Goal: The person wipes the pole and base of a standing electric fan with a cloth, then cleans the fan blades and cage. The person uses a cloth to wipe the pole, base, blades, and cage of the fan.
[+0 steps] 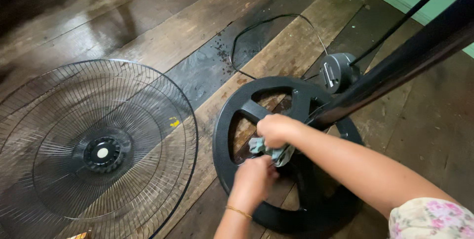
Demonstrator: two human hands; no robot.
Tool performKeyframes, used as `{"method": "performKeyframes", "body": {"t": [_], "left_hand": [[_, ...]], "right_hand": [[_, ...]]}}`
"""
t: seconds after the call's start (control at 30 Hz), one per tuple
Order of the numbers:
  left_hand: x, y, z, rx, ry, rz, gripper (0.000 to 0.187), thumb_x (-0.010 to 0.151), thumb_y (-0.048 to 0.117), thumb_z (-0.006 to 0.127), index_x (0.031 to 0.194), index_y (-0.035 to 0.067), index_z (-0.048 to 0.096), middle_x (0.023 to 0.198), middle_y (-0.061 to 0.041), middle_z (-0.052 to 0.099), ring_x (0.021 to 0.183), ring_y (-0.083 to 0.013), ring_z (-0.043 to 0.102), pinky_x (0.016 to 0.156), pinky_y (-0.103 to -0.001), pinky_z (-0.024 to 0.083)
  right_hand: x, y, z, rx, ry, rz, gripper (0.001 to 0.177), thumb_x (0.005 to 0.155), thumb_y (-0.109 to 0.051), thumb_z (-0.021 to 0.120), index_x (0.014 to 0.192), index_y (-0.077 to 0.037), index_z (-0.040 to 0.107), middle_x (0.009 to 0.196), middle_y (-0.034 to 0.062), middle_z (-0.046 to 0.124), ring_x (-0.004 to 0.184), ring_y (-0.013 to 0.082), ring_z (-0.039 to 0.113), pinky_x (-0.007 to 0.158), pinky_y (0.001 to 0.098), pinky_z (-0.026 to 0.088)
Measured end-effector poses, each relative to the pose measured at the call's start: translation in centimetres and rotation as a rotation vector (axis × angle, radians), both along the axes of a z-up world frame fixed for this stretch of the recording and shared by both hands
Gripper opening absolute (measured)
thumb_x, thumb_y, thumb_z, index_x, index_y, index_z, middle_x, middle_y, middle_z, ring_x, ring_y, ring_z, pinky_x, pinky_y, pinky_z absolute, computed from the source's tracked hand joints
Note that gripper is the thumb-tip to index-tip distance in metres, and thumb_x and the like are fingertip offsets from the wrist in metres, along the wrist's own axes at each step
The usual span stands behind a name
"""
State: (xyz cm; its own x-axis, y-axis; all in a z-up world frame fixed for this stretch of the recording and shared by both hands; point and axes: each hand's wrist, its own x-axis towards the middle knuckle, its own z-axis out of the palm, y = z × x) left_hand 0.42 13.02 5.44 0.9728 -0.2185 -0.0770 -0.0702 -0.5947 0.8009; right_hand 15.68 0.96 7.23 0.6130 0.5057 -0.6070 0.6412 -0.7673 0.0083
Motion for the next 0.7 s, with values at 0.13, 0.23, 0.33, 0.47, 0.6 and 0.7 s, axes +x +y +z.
{"method": "performKeyframes", "body": {"t": [0.13, 0.23, 0.33, 0.47, 0.6, 0.7], "left_hand": [[-2.2, -5.3, 3.5, -0.173, -0.231, -0.019, 0.031, 0.084, 0.027, 0.075, 0.101, 0.002, 0.066, 0.09, -0.02, 0.073, 0.085, -0.0405, 0.071, 0.073, -0.05, 0.056], [-2.9, -5.9, 4.5, -0.128, -0.449, -0.169, 0.049, 0.073, 0.033, 0.078, 0.104, -0.004, 0.068, 0.095, -0.024, 0.072, 0.087, -0.0424, 0.07, 0.075, -0.052, 0.055], [0.2, -1.9, 1.7, 0.269, -0.018, -0.066, 0.017, 0.086, 0.018, 0.07, 0.088, 0.001, 0.069, 0.089, -0.021, 0.071, 0.083, -0.0409, 0.07, 0.072, -0.052, 0.057], [2.7, 3.7, -5.3, 0.181, -0.379, 0.661, 0.047, 0.076, -0.003, 0.053, 0.122, -0.007, 0.062, 0.12, -0.034, 0.063, 0.103, -0.0512, 0.061, 0.089, -0.053, 0.05], [3.7, 4.6, -10.9, 0.027, -0.04, 0.687, 0.058, 0.083, -0.001, 0.049, 0.141, -0.008, 0.048, 0.12, -0.034, 0.063, 0.112, -0.051, 0.06, 0.1, -0.053, 0.046], [3.8, 4.6, -12.1, -0.07, -0.036, 0.716, 0.064, 0.084, 0.002, 0.049, 0.147, -0.009, 0.04, 0.124, -0.035, 0.063, 0.114, -0.0517, 0.06, 0.102, -0.052, 0.045]], "right_hand": [[2.2, -0.6, 3.2, 0.248, -0.396, -0.204, 0.023, 0.076, -0.014, 0.066, 0.093, -0.011, 0.08, 0.099, 0.0224, 0.072, 0.095, 0.0412, 0.07, 0.087, 0.0486, 0.057], [2.8, -0.5, 2.1, 0.527, -0.562, -0.376, 0.024, 0.081, -0.024, 0.071, 0.098, -0.007, 0.076, 0.103, 0.0246, 0.066, 0.093, 0.046, 0.067, 0.083, 0.0542, 0.053], [3.2, 0.7, -1.9, 0.681, -0.576, -0.554, 0.033, 0.079, -0.03, 0.074, 0.1, -0.005, 0.075, 0.107, 0.0249, 0.062, 0.099, 0.0454, 0.065, 0.089, 0.0515, 0.053], [2.5, 3.6, -10.3, 0.962, -0.646, -0.74, 0.044, 0.085, -0.03, 0.074, 0.11, 0.005, 0.067, 0.112, 0.0298, 0.058, 0.105, 0.0459, 0.061, 0.094, 0.0495, 0.05], [-0.7, 8.1, -16.3, 1.147, -0.703, -0.769, 0.054, 0.088, -0.023, 0.071, 0.129, 0.01, 0.058, 0.125, 0.0315, 0.057, 0.113, 0.0479, 0.058, 0.097, 0.0493, 0.048], [-2.0, 8.7, -16.5, 1.123, -0.636, -0.828, 0.051, 0.086, -0.02, 0.069, 0.13, 0.004, 0.062, 0.128, 0.028, 0.062, 0.114, 0.0447, 0.062, 0.097, 0.0468, 0.05]]}}
